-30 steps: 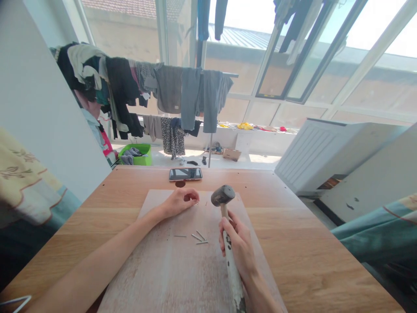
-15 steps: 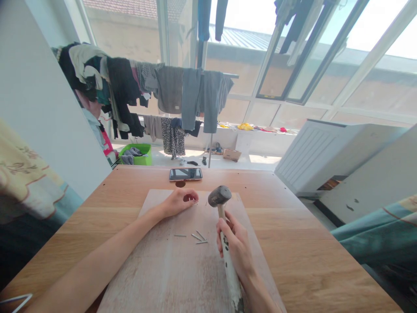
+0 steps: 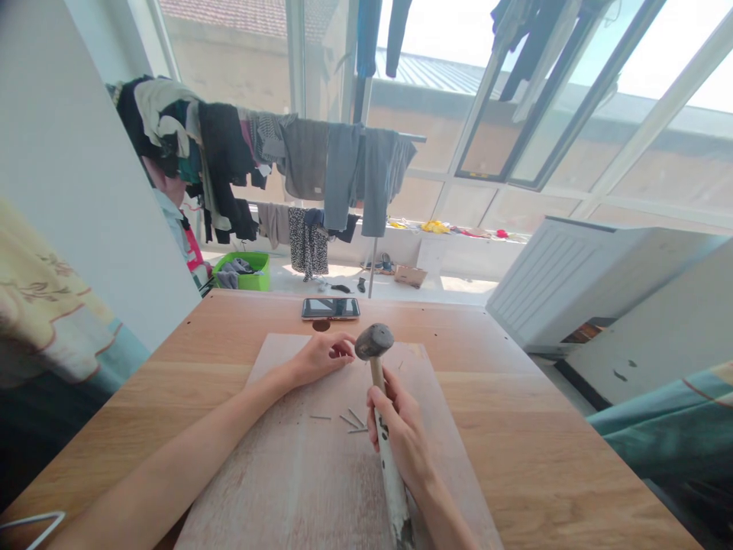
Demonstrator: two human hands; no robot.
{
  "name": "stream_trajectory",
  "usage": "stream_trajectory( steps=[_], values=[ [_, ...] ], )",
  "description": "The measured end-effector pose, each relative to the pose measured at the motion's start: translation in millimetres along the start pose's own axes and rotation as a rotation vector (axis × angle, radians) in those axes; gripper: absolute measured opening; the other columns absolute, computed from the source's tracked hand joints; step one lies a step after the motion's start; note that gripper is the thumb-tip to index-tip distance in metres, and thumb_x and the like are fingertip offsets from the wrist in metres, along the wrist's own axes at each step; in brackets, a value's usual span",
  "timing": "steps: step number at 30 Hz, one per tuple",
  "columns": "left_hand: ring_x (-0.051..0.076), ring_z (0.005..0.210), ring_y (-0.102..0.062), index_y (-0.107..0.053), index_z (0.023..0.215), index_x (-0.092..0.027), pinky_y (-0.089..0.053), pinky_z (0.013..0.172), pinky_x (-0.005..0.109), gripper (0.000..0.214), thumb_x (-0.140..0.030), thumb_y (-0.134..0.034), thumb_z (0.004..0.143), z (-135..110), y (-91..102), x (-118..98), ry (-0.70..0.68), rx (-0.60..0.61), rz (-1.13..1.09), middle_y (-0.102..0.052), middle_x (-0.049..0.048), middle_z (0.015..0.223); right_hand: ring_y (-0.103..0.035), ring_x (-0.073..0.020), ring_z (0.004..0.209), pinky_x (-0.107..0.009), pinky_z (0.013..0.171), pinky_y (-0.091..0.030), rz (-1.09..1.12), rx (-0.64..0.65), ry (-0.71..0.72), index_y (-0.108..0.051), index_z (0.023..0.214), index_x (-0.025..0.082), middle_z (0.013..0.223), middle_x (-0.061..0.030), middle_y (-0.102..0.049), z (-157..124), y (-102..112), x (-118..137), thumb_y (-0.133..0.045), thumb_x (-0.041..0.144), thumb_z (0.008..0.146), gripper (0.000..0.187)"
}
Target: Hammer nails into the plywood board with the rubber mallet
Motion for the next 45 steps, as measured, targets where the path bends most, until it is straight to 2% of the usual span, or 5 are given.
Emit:
stream_trajectory(
  steps=[19, 26, 35, 39, 45],
  values=[
    [0.013, 0.068, -0.058, -0.063, 0.099, -0.015, -0.048, 0.064, 0.024, 0.031, -0.028, -0.075, 0.073, 1, 9.9, -16, -0.017, 0.020, 0.064, -0.064, 0.0023, 0.087, -0.043, -0.0050, 0.038, -0.020, 0.033, -0.036, -0.093, -0.027, 0.021, -0.057, 0.128, 0.017, 0.075, 0.0052, -0.052, 0, 8, -4, -0.062, 0.049, 0.087, 0.052],
    [0.020, 0.083, -0.058, -0.067, 0.085, -0.020, -0.045, 0.069, 0.029, 0.016, -0.024, -0.075, 0.072, -25, -30.5, -81, -0.249, 0.516, 0.505, -0.057, 0.0039, 0.095, -0.041, -0.0070, 0.041, -0.019, 0.036, -0.036, -0.032, -0.131, 0.061, -0.059, 0.105, 0.019, 0.060, 0.0073, -0.050, -1, 26, 3, -0.062, 0.047, 0.090, 0.032],
    [0.019, 0.071, -0.058, -0.065, 0.072, -0.017, -0.043, 0.061, 0.029, 0.007, -0.019, -0.072, 0.072, -32, -53.1, -82, -0.249, 0.633, 0.672, -0.064, 0.0042, 0.083, -0.042, -0.0071, 0.040, -0.019, 0.033, -0.035, -0.018, -0.132, 0.060, -0.058, 0.118, 0.017, 0.065, 0.0054, -0.054, -3, 27, 2, -0.066, 0.051, 0.085, 0.048],
    [0.015, 0.070, -0.060, -0.065, 0.085, -0.019, -0.044, 0.063, 0.024, 0.014, -0.012, -0.065, 0.073, -22, -22.4, -82, -0.204, 0.526, 0.491, -0.067, -0.0004, 0.077, -0.043, -0.0062, 0.040, -0.019, 0.033, -0.036, 0.001, -0.163, 0.042, -0.061, 0.106, 0.018, 0.066, 0.0065, -0.050, -3, 28, 3, -0.068, 0.051, 0.084, 0.041],
    [0.014, 0.074, -0.064, -0.068, 0.090, -0.016, -0.051, 0.074, 0.026, 0.010, -0.019, -0.061, 0.083, -11, 30.6, -32, -0.026, 0.012, 0.056, -0.070, 0.0013, 0.077, -0.043, -0.0055, 0.040, -0.019, 0.035, -0.036, -0.005, -0.155, 0.035, -0.062, 0.104, 0.018, 0.068, 0.0053, -0.052, -5, 26, 7, -0.066, 0.051, 0.085, 0.039]
  ],
)
Point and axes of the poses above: each hand's wrist, its own z-axis towards the middle knuckle, its own y-axis out of the back of the hand, x = y × z, the point moved 6 cm from there along z, towards the middle knuckle
